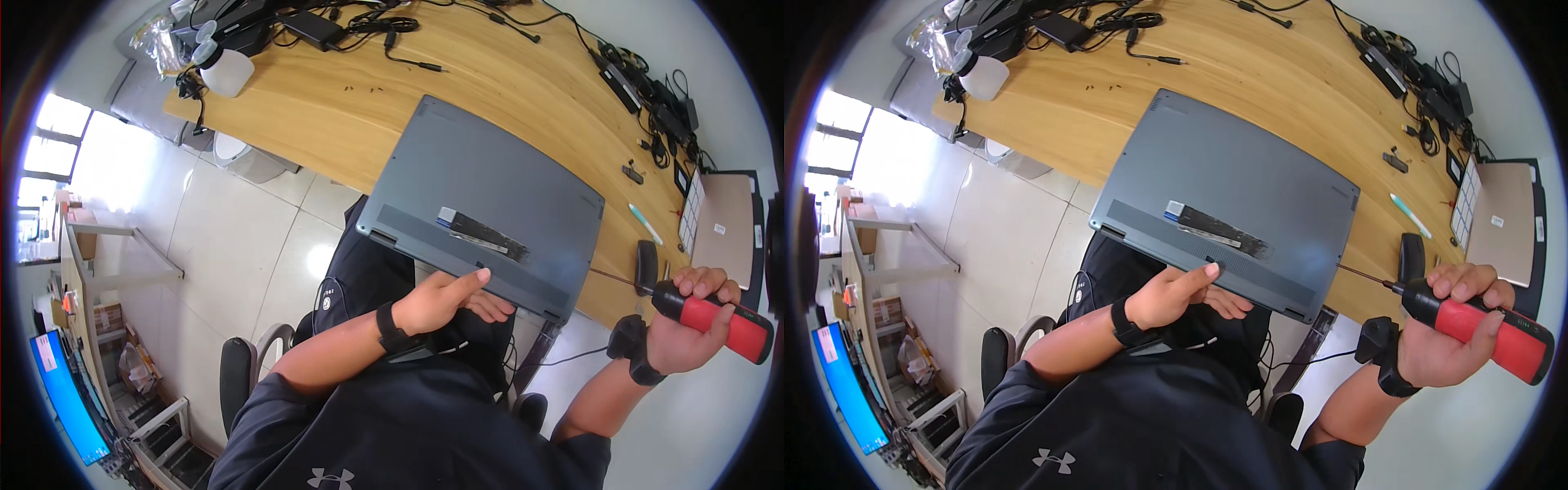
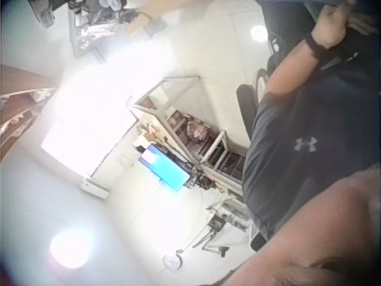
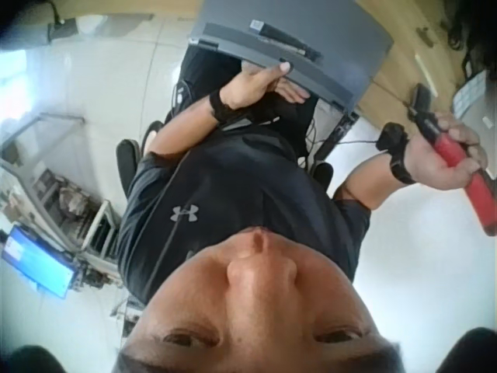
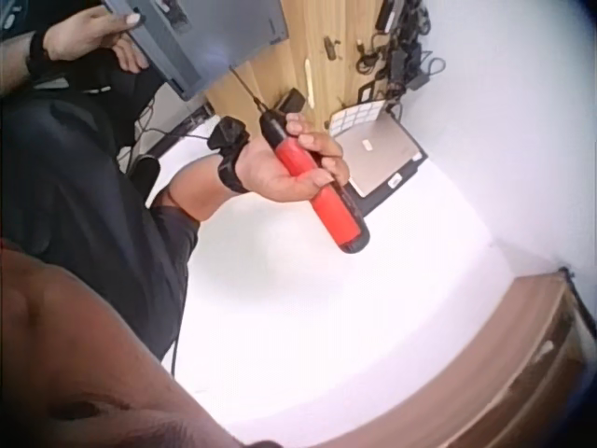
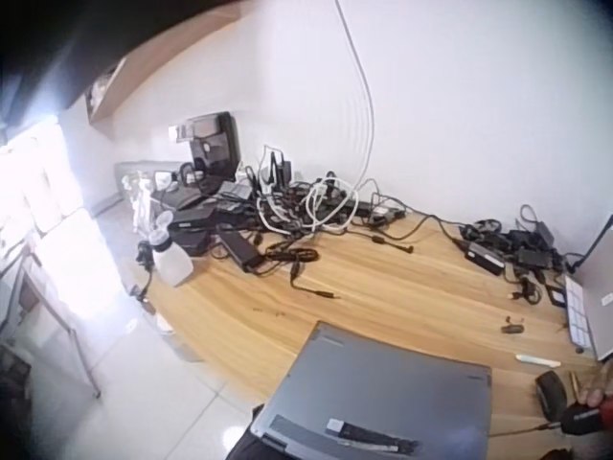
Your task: The recorder opens a laptop casing using an electric screwdriver, inspects internal components including the battery and motherboard, and kemudian closes the casing and tests the device.
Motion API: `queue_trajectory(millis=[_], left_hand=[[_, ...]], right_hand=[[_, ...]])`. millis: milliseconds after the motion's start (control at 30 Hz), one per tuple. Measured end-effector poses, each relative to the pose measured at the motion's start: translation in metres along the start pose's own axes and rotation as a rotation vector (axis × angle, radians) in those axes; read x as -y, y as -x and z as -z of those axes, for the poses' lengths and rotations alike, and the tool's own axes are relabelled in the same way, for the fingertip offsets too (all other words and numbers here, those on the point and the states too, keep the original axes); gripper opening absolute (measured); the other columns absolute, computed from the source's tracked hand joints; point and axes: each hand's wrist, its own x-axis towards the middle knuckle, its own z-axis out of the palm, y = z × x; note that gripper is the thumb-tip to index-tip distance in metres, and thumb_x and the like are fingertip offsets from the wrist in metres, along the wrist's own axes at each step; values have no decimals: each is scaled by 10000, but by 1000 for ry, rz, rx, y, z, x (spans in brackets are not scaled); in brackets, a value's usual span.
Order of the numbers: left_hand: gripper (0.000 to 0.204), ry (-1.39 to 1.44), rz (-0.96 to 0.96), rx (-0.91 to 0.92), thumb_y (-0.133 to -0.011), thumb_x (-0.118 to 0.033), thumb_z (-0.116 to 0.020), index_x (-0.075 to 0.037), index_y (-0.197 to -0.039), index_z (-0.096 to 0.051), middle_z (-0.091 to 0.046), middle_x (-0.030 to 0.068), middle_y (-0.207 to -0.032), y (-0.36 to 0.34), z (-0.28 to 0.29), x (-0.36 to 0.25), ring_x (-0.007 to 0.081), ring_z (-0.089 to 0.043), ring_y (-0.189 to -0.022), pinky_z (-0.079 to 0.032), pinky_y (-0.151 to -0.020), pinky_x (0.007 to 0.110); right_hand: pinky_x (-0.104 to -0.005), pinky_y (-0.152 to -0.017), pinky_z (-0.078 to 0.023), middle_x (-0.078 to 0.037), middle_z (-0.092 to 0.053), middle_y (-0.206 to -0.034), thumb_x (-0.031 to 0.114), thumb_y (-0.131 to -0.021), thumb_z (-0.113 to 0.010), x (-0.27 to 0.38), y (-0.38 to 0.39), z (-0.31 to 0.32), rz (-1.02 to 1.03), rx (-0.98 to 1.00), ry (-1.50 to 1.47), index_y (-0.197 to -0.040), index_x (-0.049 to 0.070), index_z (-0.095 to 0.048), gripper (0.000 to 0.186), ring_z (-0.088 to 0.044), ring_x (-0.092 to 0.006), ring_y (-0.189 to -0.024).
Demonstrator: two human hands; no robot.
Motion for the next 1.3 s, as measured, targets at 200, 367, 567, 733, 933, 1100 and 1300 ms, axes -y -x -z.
queue_trajectory(millis=[200,367,567,733,933,1100,1300], left_hand=[[562,-332,76,39,-1087,-413,-383,80,-1136,-647,-736,150,-1016,-3,9,3,229,-710,-906,-556,-849,338],[203,-990,-306,116,-957,-213,-675,-10,-952,-666,-700,82,-857,59,2,-92,190,-679,-795,-524,-718,346],[190,-1439,-729,-943,-920,-150,-655,-2,-1039,-662,-658,100,-919,46,98,-181,230,-656,-877,-519,-783,323],[250,-1509,-650,-994,-918,-197,-646,-17,-1086,-689,-662,116,-999,9,147,-196,280,-646,-927,-522,-812,378],[207,-1567,-652,-952,-905,-225,-666,-77,-1027,-742,-653,107,-953,3,160,-194,315,-635,-920,-518,-809,417],[169,-1522,-659,-978,-869,-221,-661,-93,-905,-766,-640,93,-868,-6,158,-198,300,-636,-905,-523,-804,417],[140,-1453,-753,-974,-868,-195,-669,-87,-866,-759,-634,88,-864,-11,169,-193,298,-634,-899,-524,-802,418]], right_hand=[[-374,-755,-401,-90,-497,-851,294,-972,-512,3,-9,-12,-23,-18,0,-993,90,-450,214,-505,-205,-747],[-342,-741,-395,-75,-467,-836,285,-982,-488,13,-17,-24,-28,0,-17,-979,84,-445,206,-482,-191,-731],[-339,-762,-373,-72,-440,-840,283,-1002,-495,30,-58,-78,-115,78,-107,-998,73,-426,221,-447,-185,-753],[-366,-771,-421,-87,-525,-857,277,-1003,-512,16,-83,-147,-141,254,-125,-1005,61,-492,217,-495,-200,-755],[-373,-707,-501,-100,-581,-774,239,-965,-601,-19,-92,-226,-174,302,-89,-935,37,-555,209,-573,-227,-683],[-378,-675,-536,-101,-605,-757,229,-939,-642,-45,-99,-263,-205,304,-105,-912,17,-561,229,-602,-220,-657],[-353,-623,-540,-103,-615,-743,230,-910,-685,-71,-105,-301,-195,252,-43,-933,-6,-574,261,-624,-226,-618]])
